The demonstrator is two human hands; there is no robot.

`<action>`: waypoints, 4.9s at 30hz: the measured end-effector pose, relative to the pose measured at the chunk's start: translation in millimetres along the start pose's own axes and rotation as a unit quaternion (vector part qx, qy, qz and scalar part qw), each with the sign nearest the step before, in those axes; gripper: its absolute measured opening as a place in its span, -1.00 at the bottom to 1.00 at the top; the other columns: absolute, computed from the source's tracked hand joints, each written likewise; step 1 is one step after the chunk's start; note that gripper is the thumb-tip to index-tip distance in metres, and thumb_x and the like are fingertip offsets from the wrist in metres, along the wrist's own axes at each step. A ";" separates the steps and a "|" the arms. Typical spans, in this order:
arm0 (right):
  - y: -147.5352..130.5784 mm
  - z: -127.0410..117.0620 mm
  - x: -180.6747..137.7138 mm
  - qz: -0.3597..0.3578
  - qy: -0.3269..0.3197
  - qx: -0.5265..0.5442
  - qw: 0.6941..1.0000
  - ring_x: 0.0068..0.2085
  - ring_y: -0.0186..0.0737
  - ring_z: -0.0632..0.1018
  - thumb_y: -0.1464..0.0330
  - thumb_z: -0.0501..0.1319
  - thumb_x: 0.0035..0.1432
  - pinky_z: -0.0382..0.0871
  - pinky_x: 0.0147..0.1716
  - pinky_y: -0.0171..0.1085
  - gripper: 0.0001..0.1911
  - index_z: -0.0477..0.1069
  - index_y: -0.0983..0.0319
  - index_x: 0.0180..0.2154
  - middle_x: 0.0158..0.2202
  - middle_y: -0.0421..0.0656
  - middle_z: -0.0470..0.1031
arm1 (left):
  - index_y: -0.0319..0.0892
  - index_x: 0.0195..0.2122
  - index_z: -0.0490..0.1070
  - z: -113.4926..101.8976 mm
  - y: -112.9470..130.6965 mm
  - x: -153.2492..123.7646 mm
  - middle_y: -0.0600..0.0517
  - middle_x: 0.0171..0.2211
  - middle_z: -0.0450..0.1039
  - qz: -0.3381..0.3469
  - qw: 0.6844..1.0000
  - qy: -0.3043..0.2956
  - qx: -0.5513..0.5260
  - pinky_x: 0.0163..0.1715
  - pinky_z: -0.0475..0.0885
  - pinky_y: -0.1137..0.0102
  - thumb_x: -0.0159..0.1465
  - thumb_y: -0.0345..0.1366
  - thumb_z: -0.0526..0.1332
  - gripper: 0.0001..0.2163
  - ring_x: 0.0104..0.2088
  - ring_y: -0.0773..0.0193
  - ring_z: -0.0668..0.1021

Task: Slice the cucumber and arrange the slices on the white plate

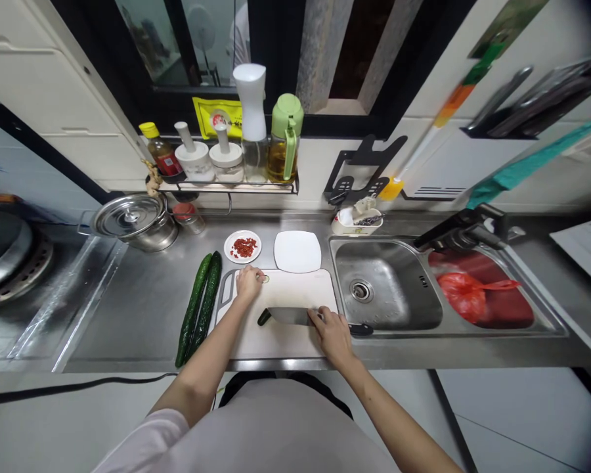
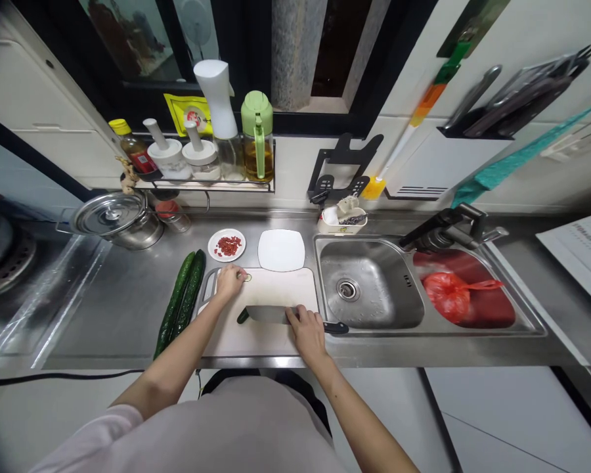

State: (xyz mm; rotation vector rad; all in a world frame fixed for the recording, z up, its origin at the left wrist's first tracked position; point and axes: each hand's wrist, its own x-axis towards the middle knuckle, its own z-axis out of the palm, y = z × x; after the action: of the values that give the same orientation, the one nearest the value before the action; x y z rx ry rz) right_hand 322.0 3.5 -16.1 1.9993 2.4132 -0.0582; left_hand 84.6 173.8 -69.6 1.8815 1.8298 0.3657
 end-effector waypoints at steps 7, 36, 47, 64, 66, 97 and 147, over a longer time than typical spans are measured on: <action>-0.4 1.5 6.2 0.002 -0.002 0.009 1.000 -0.21 -0.19 0.36 0.42 0.04 0.28 0.04 -0.19 -0.22 -0.60 0.37 0.10 0.11 -0.07 -0.05 0.37 | -0.09 -0.34 0.54 4.9 -2.6 4.5 -0.06 -0.22 0.44 0.001 1.000 -0.004 0.018 -0.09 0.24 0.26 0.20 -0.23 0.21 -0.87 -0.11 0.09 0.40; -3.9 -0.7 10.2 0.069 -0.016 0.079 0.994 -0.25 -0.28 0.42 0.35 0.00 0.33 0.12 -0.25 -0.29 -0.63 0.38 0.08 0.10 -0.10 -0.11 0.38 | -0.16 -0.11 0.48 -24.2 -9.3 -25.0 -0.08 -0.20 0.42 -0.052 0.961 0.202 -0.182 -0.08 0.34 0.31 0.26 -0.27 0.09 -0.75 -0.17 0.16 0.47; -16.6 -2.1 15.0 0.092 -0.033 0.199 0.975 -0.25 -0.31 0.47 0.34 -0.07 0.34 0.26 -0.29 -0.36 -0.61 0.36 0.15 0.09 -0.11 -0.13 0.36 | -0.12 -0.18 0.48 12.5 -17.6 -130.9 -0.05 -0.24 0.47 0.080 0.970 0.144 -0.180 -0.14 0.42 0.32 0.31 -0.23 0.11 -0.81 -0.17 0.20 0.49; -49.5 -13.4 15.0 0.065 -0.221 0.186 0.955 -0.23 -0.22 0.51 0.36 -0.08 0.33 0.11 -0.37 -0.33 -0.77 0.28 0.23 -0.09 -0.23 -0.09 0.51 | -0.11 -0.07 0.51 46.3 -40.5 -133.6 -0.03 -0.29 0.48 0.227 0.947 0.181 -0.136 -0.23 0.45 0.34 0.33 -0.31 0.13 -0.78 -0.23 0.26 0.50; -53.7 -16.5 16.6 0.051 -0.227 0.177 0.956 -0.19 -0.20 0.51 0.37 -0.08 0.33 0.14 -0.34 -0.32 -0.77 0.28 0.23 -0.08 -0.19 -0.07 0.51 | -0.11 -0.05 0.50 47.6 -42.3 -132.7 -0.03 -0.28 0.48 0.236 0.945 0.184 -0.134 -0.23 0.45 0.35 0.33 -0.32 0.13 -0.78 -0.23 0.26 0.49; -68.5 -26.9 17.3 0.028 -0.277 0.155 0.948 -0.11 -0.11 0.53 0.42 -0.09 0.31 0.26 -0.24 -0.26 -0.71 0.28 0.26 -0.01 -0.16 0.02 0.52 | -0.09 -0.02 0.47 50.0 -45.0 -131.2 -0.03 -0.29 0.46 0.246 0.946 0.181 -0.109 -0.21 0.44 0.31 0.33 -0.35 0.11 -0.75 -0.24 0.25 0.47; -77.9 -14.8 32.5 0.011 -0.297 0.109 0.948 -0.08 -0.11 0.56 0.57 -0.05 0.24 0.36 -0.17 -0.27 -0.66 0.32 0.29 -0.01 -0.16 0.04 0.54 | -0.10 -0.03 0.48 49.9 -43.8 -130.1 -0.06 -0.25 0.48 0.236 0.949 0.164 -0.129 -0.17 0.45 0.29 0.34 -0.34 0.10 -0.76 -0.20 0.23 0.49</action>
State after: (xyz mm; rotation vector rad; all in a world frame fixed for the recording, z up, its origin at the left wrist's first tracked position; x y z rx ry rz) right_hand 239.7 21.5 -0.4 1.7346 2.0543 -0.8313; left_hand 63.8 36.9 -115.9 2.1451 1.4005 1.0852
